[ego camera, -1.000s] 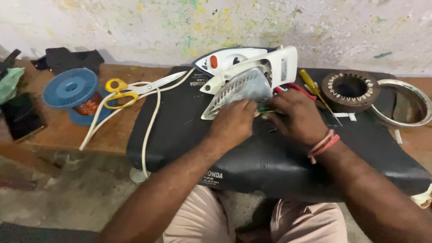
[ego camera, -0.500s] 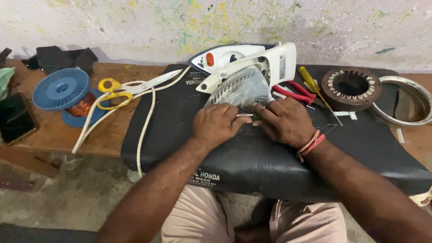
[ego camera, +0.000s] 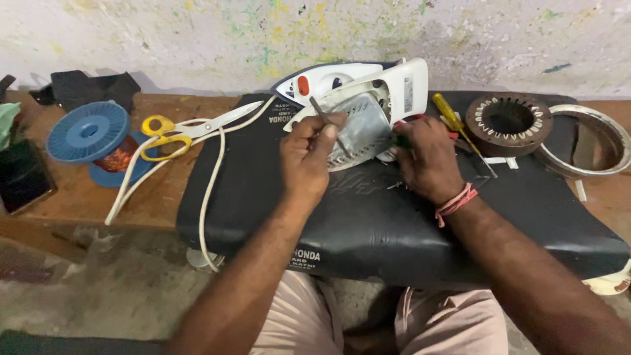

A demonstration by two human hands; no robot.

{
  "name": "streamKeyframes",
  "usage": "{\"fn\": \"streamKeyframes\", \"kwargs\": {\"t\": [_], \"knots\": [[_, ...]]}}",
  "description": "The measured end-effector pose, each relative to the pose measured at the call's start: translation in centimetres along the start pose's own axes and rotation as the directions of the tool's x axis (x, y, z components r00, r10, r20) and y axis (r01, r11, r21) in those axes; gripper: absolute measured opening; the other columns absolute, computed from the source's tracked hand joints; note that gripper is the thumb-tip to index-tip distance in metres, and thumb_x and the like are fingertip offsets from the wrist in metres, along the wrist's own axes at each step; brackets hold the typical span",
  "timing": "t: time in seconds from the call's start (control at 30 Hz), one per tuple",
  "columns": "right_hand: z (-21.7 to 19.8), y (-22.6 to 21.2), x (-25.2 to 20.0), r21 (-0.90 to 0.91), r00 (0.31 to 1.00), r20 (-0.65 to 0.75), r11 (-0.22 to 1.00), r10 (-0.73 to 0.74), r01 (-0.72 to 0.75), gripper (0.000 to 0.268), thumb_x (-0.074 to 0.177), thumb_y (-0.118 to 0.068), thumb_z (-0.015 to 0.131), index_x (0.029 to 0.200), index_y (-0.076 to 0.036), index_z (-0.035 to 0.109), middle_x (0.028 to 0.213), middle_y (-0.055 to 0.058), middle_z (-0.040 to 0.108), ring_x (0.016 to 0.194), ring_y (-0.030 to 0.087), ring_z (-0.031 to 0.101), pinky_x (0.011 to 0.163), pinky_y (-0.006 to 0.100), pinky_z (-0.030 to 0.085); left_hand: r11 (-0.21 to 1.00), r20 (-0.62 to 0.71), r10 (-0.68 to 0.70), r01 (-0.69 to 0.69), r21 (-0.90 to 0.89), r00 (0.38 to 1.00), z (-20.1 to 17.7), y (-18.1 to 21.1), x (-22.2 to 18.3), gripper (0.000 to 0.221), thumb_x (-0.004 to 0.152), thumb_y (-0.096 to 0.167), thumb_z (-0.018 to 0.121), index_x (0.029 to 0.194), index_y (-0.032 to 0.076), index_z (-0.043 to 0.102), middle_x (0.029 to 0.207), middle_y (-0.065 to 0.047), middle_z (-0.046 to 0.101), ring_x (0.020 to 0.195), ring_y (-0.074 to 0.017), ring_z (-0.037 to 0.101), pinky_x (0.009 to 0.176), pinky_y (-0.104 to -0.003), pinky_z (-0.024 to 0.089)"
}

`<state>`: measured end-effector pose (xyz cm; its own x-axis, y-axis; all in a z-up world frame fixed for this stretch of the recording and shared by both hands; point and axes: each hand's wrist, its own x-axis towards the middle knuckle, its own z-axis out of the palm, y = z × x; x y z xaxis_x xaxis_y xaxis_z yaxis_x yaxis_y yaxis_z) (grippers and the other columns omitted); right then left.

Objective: The person is repairing a disassembled electric iron. They repeatedly press and adjust a thin foil or mesh into the underside of the iron's soleplate using their fingers and a small metal tool. The iron remains open on a black cushioned work surface throughout the clip.

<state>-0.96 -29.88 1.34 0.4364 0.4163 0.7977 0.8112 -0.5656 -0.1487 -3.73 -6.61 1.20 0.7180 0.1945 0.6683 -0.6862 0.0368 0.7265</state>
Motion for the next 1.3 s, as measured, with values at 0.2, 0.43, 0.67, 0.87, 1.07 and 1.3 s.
{"fn": "streamKeyframes", "kwargs": {"t": [0.2,0.43,0.67,0.87,1.07,1.3], "knots": [[0.4,0.6,-0.4,0.052,0.997,0.073,0.999,0.011,-0.015,0.041,0.082,-0.002,0.076,0.119,-0.001,0.058,0.104,0.019,0.061,0.099,0.041,0.06,0.085,0.048,0.049,0.891,-0.15,-0.32,0.243,-0.382,0.936,2.4,-0.9,0.0,0.014,0.098,0.004,0.067,0.107,0.004,0.056,0.091,-0.014,0.073,0.071,-0.0151,0.071,0.064,-0.032,0.062],[0.2,0.4,-0.5,0.068,0.996,0.08,0.997,0.032,-0.037,0.039,0.085,-0.002,0.077,0.119,0.0,0.058,0.103,0.019,0.06,0.096,0.04,0.06,0.082,0.047,0.049,0.913,-0.145,-0.305,0.245,-0.325,0.941,2.9,-0.8,-0.6,0.008,0.101,0.002,0.063,0.106,0.0,0.056,0.094,-0.016,0.073,0.073,-0.017,0.072,0.066,-0.033,0.064],[-0.4,-0.2,0.0,0.045,0.998,0.062,0.999,0.017,-0.02,0.038,0.082,0.0,0.076,0.117,-0.002,0.06,0.098,0.018,0.061,0.092,0.039,0.061,0.078,0.047,0.049,0.954,-0.08,-0.213,0.19,-0.231,0.974,3.1,-0.7,-0.8,0.009,0.1,0.004,0.068,0.104,0.0,0.06,0.093,-0.014,0.075,0.074,-0.0127,0.069,0.067,-0.029,0.061],[-0.5,-0.8,-0.1,0.055,0.999,0.044,0.998,-0.03,0.027,0.035,0.083,0.001,0.075,0.115,-0.001,0.062,0.091,0.017,0.059,0.084,0.038,0.059,0.073,0.047,0.048,0.974,0.057,-0.226,0.223,0.046,0.973,2.9,-0.7,-0.7,0.01,0.094,0.006,0.075,0.098,0.003,0.066,0.08,-0.003,0.07,0.064,-0.0069,0.063,0.057,-0.023,0.054],[-0.7,-1.5,0.0,0.055,0.999,0.031,0.998,-0.042,0.04,0.031,0.089,-0.004,0.078,0.114,0.0,0.061,0.088,0.016,0.059,0.079,0.036,0.06,0.069,0.046,0.048,0.946,0.088,-0.322,0.324,-0.002,0.942,2.7,-1.1,0.2,0.01,0.092,0.007,0.075,0.094,0.002,0.067,0.075,-0.001,0.067,0.055,-0.0066,0.058,0.048,-0.024,0.047],[-0.9,-2.1,0.2,-0.014,0.992,-0.023,0.992,-0.126,0.126,0.035,0.081,0.0,0.076,0.113,-0.002,0.061,0.089,0.015,0.06,0.08,0.036,0.06,0.07,0.046,0.049,0.937,-0.025,-0.348,0.348,-0.003,0.937,6.4,-1.7,-2.2,0.012,0.093,0.011,0.075,0.094,0.001,0.068,0.073,-0.001,0.067,0.055,-0.0071,0.058,0.048,-0.025,0.047]]}}
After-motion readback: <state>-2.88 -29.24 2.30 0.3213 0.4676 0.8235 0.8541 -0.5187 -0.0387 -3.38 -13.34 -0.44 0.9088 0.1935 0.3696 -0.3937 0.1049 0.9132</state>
